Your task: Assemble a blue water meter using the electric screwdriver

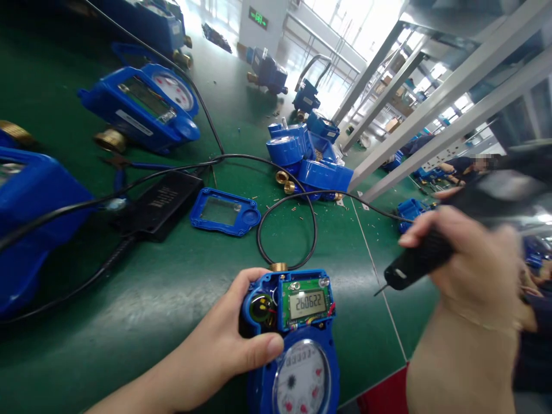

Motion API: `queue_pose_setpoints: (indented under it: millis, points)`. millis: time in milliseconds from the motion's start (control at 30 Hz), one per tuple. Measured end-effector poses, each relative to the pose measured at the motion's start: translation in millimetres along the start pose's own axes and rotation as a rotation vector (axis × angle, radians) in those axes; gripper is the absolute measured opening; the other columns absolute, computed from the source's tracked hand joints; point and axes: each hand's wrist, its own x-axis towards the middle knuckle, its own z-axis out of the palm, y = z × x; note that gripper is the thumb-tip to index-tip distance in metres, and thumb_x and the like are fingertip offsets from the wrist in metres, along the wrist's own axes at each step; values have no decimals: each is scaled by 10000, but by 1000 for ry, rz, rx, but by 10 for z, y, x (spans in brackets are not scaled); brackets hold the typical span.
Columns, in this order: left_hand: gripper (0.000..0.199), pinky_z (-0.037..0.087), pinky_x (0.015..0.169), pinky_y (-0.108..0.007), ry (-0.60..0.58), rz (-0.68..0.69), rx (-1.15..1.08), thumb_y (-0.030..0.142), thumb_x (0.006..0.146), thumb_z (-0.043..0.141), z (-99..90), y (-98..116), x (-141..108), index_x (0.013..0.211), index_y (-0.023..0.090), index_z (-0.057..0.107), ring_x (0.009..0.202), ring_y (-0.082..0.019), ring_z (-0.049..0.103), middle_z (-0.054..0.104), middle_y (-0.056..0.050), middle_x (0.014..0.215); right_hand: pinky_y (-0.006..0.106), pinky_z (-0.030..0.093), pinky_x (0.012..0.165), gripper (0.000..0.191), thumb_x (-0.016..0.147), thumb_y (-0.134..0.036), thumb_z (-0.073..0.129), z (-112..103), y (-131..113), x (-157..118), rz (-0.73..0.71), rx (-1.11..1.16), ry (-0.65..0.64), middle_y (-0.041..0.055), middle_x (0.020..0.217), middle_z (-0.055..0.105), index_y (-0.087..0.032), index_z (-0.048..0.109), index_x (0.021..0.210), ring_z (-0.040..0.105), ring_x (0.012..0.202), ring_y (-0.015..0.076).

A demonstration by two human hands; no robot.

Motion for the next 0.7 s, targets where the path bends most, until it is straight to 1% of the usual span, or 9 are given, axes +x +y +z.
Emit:
queue_pose_setpoints:
  millis: [67, 167, 233, 300, 400, 467, 567, 633, 700]
  points:
    - [632, 534, 818, -385, 7, -1, 3, 379, 701, 744, -2, 2, -2, 1212, 246, 397, 989, -342, 675, 690, -77, 1115, 418, 509, 622, 431, 710, -502, 696, 371, 261, 43, 71, -192, -97, 1, 716, 542, -211, 502, 961, 590, 606, 211]
    - [647, 526, 840, -409, 25, 5, -40, 371, 686, 760, 2, -3, -11, 1216, 245, 411, 1011, -358, 668, 692, -83, 1113, 524, 487, 763, 401, 695, -379, 778, 922, 663, -38, 125, -411, -223, -11, 656, 525, -165, 566, 960, 599, 690, 242]
    - [653, 520, 853, -416, 46, 13, -71, 379, 672, 770, 14, -3, -19, 1213, 239, 432, 1017, -360, 663, 690, -89, 1117, 511, 481, 845, 389, 765, -381, 748, 1182, 849, -130, 140, -469, -290, 20, 795, 582, -146, 580, 1024, 608, 815, 231]
    - [669, 506, 879, -428, 67, 20, -94, 396, 658, 783, 36, 1, -29, 1215, 229, 451, 1035, -363, 652, 681, -102, 1139, 528, 436, 943, 403, 816, -383, 711, 1305, 942, -201, 134, -465, -323, 64, 1001, 599, -143, 573, 1109, 578, 999, 252]
    - [782, 485, 918, -451, 170, 21, -154, 408, 612, 830, 81, 0, -46, 1260, 235, 429, 1066, -371, 638, 669, -117, 1161, 585, 255, 1090, 507, 813, -352, 712, 1226, 942, -302, 91, -350, -326, 111, 1286, 500, -159, 526, 1244, 386, 1280, 319]
    - [929, 474, 939, -470, 286, 6, -196, 425, 561, 870, 114, -37, -66, 1323, 259, 365, 1058, -369, 645, 668, -119, 1159, 547, 182, 1140, 509, 836, -360, 669, 1062, 894, -457, 88, -215, -316, 116, 1358, 455, -164, 515, 1280, 302, 1343, 313]
    - [1075, 456, 968, -513, 450, -14, -222, 525, 501, 883, 172, -189, -126, 1363, 243, 306, 1062, -392, 638, 668, -150, 1145, 468, 348, 1079, 464, 930, -492, 480, 843, 791, -910, 199, 55, -319, 134, 1285, 535, -165, 535, 1255, 476, 1228, 273]
    - [1055, 438, 990, -535, 519, -4, -219, 621, 478, 848, 228, -341, -189, 1321, 201, 373, 1127, -429, 588, 658, -188, 1164, 425, 512, 904, 617, 955, -609, 297, 808, 701, -1290, 310, 274, -358, 173, 1219, 585, -134, 465, 1310, 622, 1045, 256]
    - [977, 405, 1024, -547, 509, -1, -175, 694, 456, 805, 298, -485, -256, 1228, 180, 496, 1195, -451, 525, 646, -202, 1198, 414, 538, 864, 807, 895, -743, 217, 868, 583, -1625, 376, 503, -374, 195, 1245, 579, -114, 382, 1373, 637, 1042, 271]
